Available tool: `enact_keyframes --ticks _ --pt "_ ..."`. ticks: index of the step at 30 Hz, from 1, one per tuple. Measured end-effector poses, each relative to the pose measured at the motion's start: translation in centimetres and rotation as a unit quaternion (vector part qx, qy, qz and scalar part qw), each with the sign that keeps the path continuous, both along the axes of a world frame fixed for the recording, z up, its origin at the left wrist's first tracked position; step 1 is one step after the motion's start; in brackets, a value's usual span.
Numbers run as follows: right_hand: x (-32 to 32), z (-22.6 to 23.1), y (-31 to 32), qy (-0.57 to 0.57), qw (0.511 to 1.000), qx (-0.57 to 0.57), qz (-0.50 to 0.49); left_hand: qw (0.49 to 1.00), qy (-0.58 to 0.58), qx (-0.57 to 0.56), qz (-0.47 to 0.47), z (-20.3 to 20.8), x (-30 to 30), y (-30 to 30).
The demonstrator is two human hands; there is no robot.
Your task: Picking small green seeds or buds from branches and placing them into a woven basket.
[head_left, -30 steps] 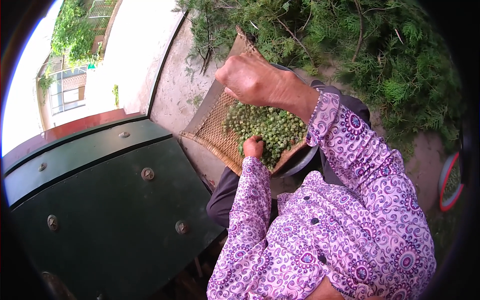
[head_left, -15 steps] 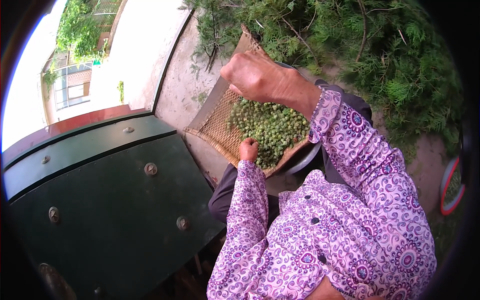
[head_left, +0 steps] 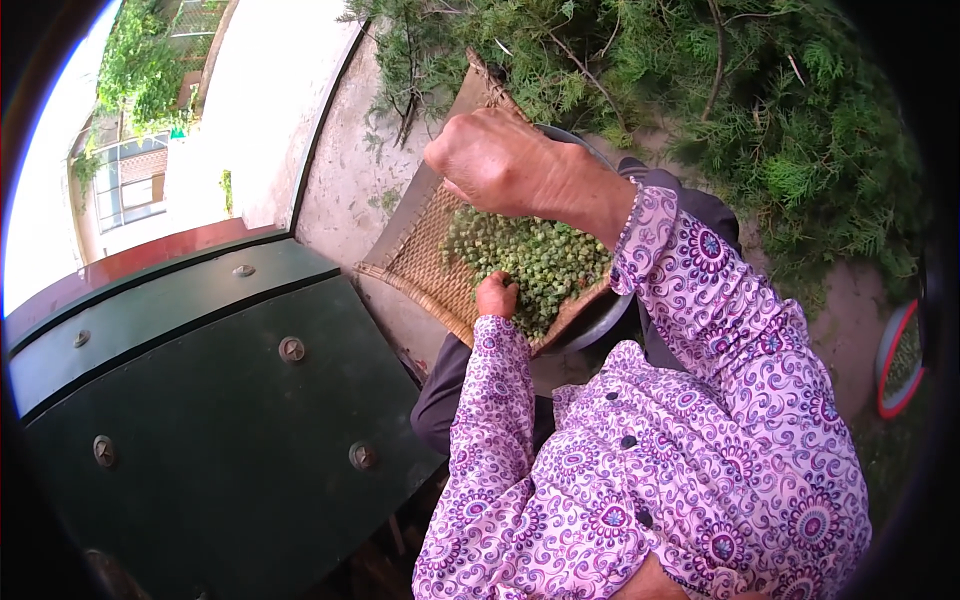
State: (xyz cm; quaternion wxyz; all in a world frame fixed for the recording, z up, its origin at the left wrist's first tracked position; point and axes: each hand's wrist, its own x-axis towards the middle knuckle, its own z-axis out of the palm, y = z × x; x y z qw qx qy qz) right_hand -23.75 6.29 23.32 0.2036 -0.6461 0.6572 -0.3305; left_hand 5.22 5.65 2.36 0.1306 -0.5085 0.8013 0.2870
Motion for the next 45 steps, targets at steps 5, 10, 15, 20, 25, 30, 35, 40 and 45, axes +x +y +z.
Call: enact_keyframes --ticks 5,10,15,20,25,30,35,40,45 --pt "0.1 0.2 -0.1 -0.003 1.0 -0.001 0.0 0.998 -0.06 0.003 -0.027 -0.3 -0.5 -0.2" --pt "-0.2 1.1 0.2 -0.019 1.0 0.022 0.004 0.988 -0.121 -0.067 -0.07 -0.4 -1.0 0.2" --pt "-0.2 0.4 0.0 0.011 1.0 0.015 0.009 0.991 0.083 0.006 0.104 -0.2 1.6 -0.6" --pt "-0.6 0.6 0.2 -0.016 0.999 0.048 0.003 0.949 0.254 0.082 0.169 2.8 1.6 1.1" --pt "-0.7 0.1 0.4 -0.012 1.0 0.027 -0.007 0.968 0.228 0.103 0.034 4.2 0.1 9.0" --pt "-0.5 0.4 0.4 -0.019 0.998 0.057 0.023 0.978 0.204 0.001 -0.045 1.8 -1.4 13.9" --pt "-0.5 0.5 0.6 -0.046 0.996 0.073 -0.003 0.974 0.193 0.022 -0.118 2.0 -2.2 13.7" --pt "-0.7 -0.2 0.3 -0.016 0.998 0.064 0.002 0.986 0.16 -0.024 -0.044 2.6 -2.6 11.8" --pt "-0.1 -0.5 -0.1 -0.002 0.999 0.037 0.001 0.986 0.063 -0.069 -0.139 1.2 -4.3 9.9"
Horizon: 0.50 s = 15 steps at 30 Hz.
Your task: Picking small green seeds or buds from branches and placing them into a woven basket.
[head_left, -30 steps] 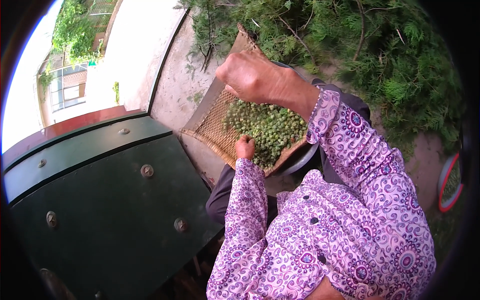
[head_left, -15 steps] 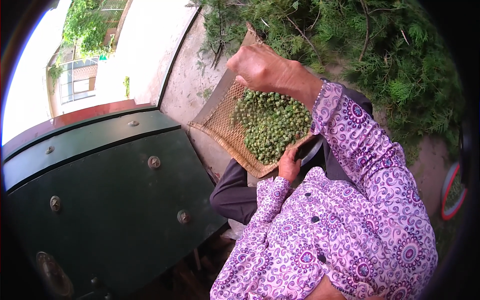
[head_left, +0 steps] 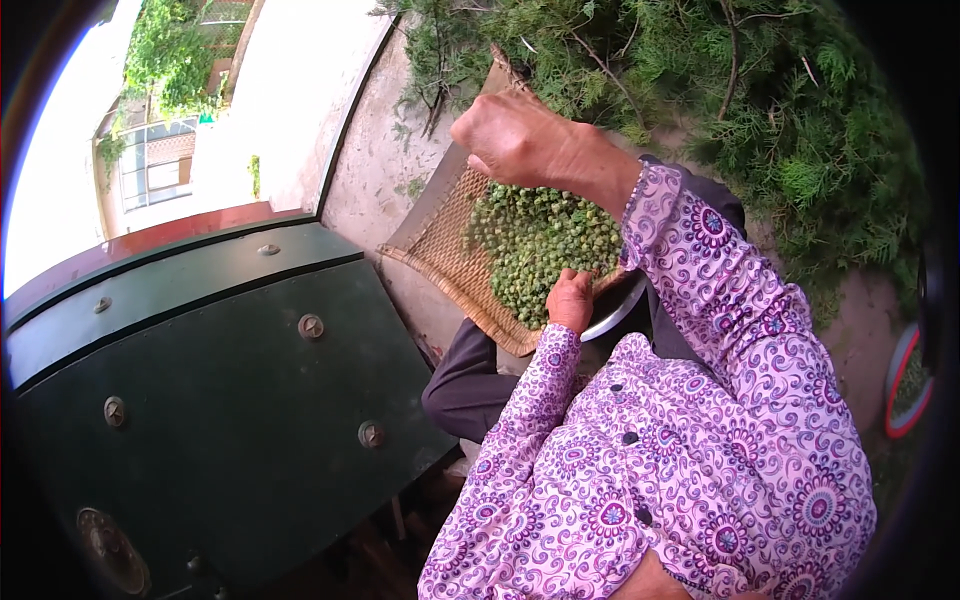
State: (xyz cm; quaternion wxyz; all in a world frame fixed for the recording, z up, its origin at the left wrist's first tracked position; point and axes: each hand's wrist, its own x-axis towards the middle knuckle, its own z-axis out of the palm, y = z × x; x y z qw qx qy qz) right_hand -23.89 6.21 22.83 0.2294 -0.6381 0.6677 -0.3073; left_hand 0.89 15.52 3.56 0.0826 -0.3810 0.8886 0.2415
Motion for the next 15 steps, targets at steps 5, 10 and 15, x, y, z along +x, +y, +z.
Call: enact_keyframes --ticks 5,10,15 --pt "-0.1 0.4 0.1 0.02 1.0 -0.004 0.004 0.995 -0.071 -0.042 -0.052 -1.0 -2.0 -0.5" --pt "-0.1 0.0 -0.1 0.048 0.999 0.017 0.011 0.992 -0.111 -0.035 -0.054 -1.5 -2.5 -0.7" --pt "0.0 0.0 -0.1 0.063 0.997 -0.04 0.009 0.999 0.012 0.027 0.044 -1.5 -0.7 -2.0"
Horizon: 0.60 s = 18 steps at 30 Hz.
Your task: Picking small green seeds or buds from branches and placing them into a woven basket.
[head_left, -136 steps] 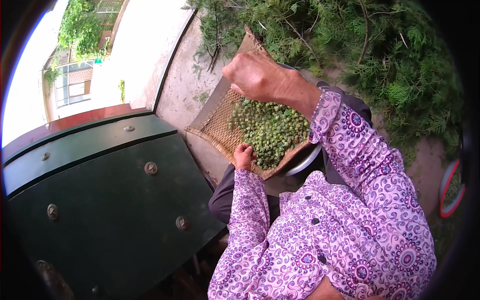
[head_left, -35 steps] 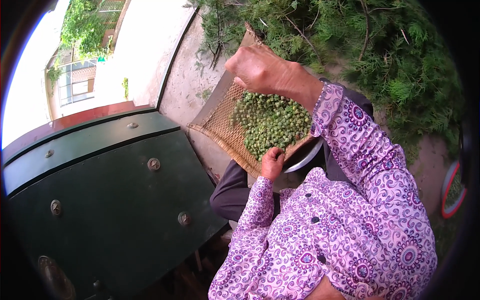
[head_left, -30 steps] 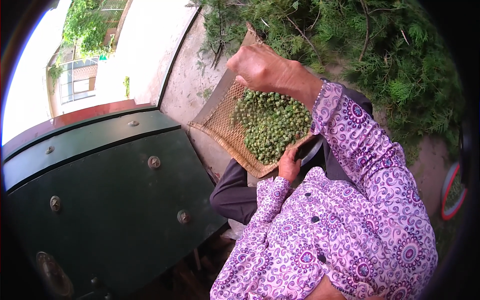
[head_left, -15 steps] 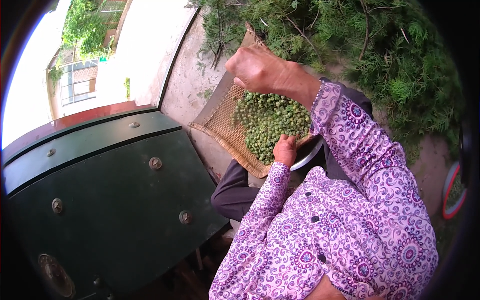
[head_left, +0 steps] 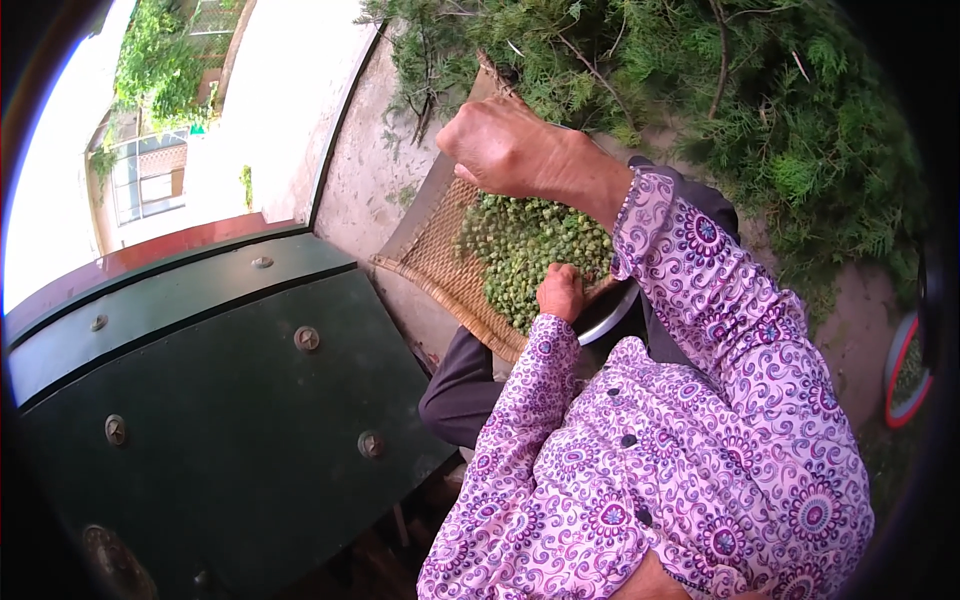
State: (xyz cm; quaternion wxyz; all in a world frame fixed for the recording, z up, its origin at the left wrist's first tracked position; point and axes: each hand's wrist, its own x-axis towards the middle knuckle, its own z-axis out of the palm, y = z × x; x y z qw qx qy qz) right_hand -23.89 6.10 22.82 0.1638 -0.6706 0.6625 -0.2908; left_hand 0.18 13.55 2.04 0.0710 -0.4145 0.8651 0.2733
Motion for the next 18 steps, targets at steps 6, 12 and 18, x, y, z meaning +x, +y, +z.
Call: enact_keyframes --ticks 6,12,18 --pt "-0.7 0.1 0.2 -0.04 0.998 0.045 -0.015 0.988 0.096 0.017 0.118 1.2 -0.6 -4.8" --pt "-0.6 0.9 0.0 -0.05 0.998 0.019 -0.013 0.992 0.085 0.028 0.087 -0.9 -5.1 -6.5" --pt "-0.8 0.8 -0.1 -0.044 0.999 0.009 -0.006 0.998 -0.041 0.044 0.036 -0.5 -7.7 -5.1"
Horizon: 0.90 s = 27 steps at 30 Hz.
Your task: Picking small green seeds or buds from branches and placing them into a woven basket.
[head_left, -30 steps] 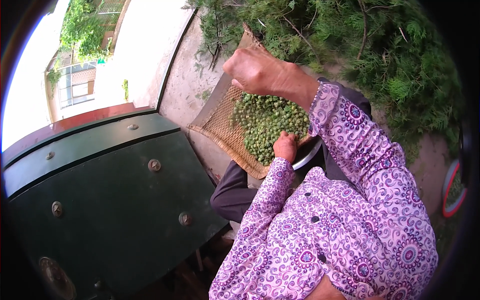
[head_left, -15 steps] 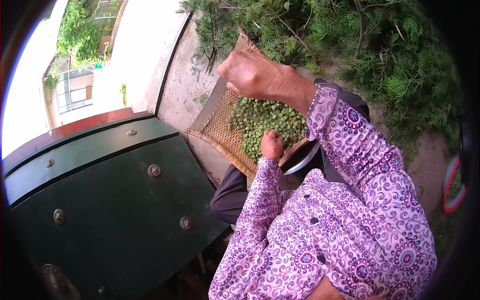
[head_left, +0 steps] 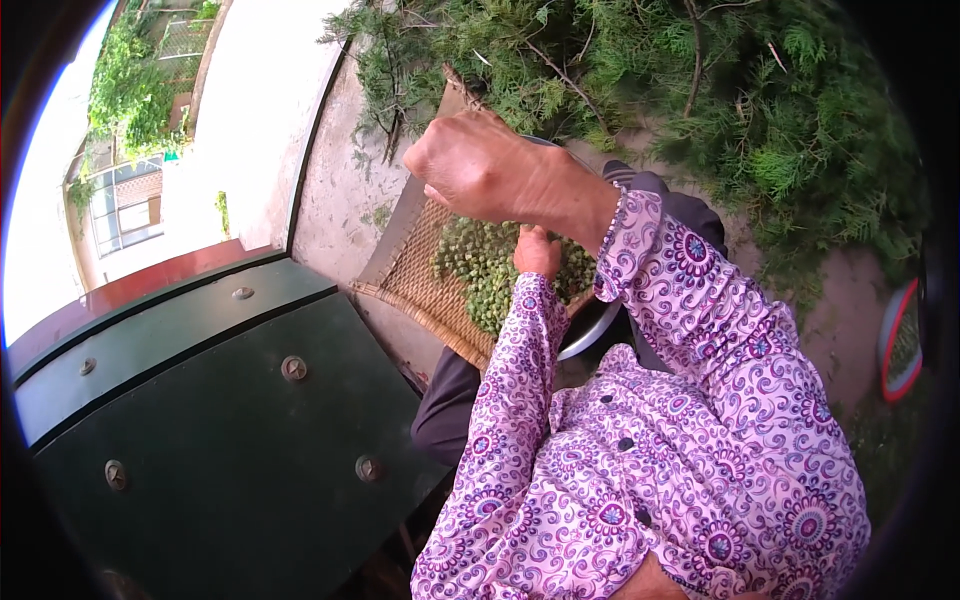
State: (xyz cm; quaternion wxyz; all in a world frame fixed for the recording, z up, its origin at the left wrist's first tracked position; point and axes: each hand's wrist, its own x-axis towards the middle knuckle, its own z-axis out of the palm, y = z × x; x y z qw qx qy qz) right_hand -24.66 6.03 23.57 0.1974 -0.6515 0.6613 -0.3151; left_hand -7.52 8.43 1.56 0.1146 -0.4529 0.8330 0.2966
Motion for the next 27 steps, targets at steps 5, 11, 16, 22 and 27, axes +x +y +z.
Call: enact_keyframes --ticks 5,11,16,22,27 --pt "0.2 0.8 -0.2 -0.037 0.999 0.022 -0.009 0.983 0.152 0.067 0.076 -2.5 2.0 -1.1" --pt "-0.6 0.3 0.5 -0.015 0.999 0.016 -0.034 0.912 0.18 0.213 0.301 0.9 4.9 -3.2" --pt "-1.4 0.3 1.2 -0.064 0.997 0.017 -0.032 0.92 0.214 0.212 0.252 0.8 5.7 -3.5" --pt "-1.8 0.3 1.5 -0.053 0.996 -0.025 -0.073 0.983 0.147 0.091 0.065 -1.2 0.1 -1.2" --pt "-2.4 0.4 1.6 -0.05 0.995 0.005 -0.086 0.999 0.002 0.02 -0.035 -0.3 -3.5 -0.6"
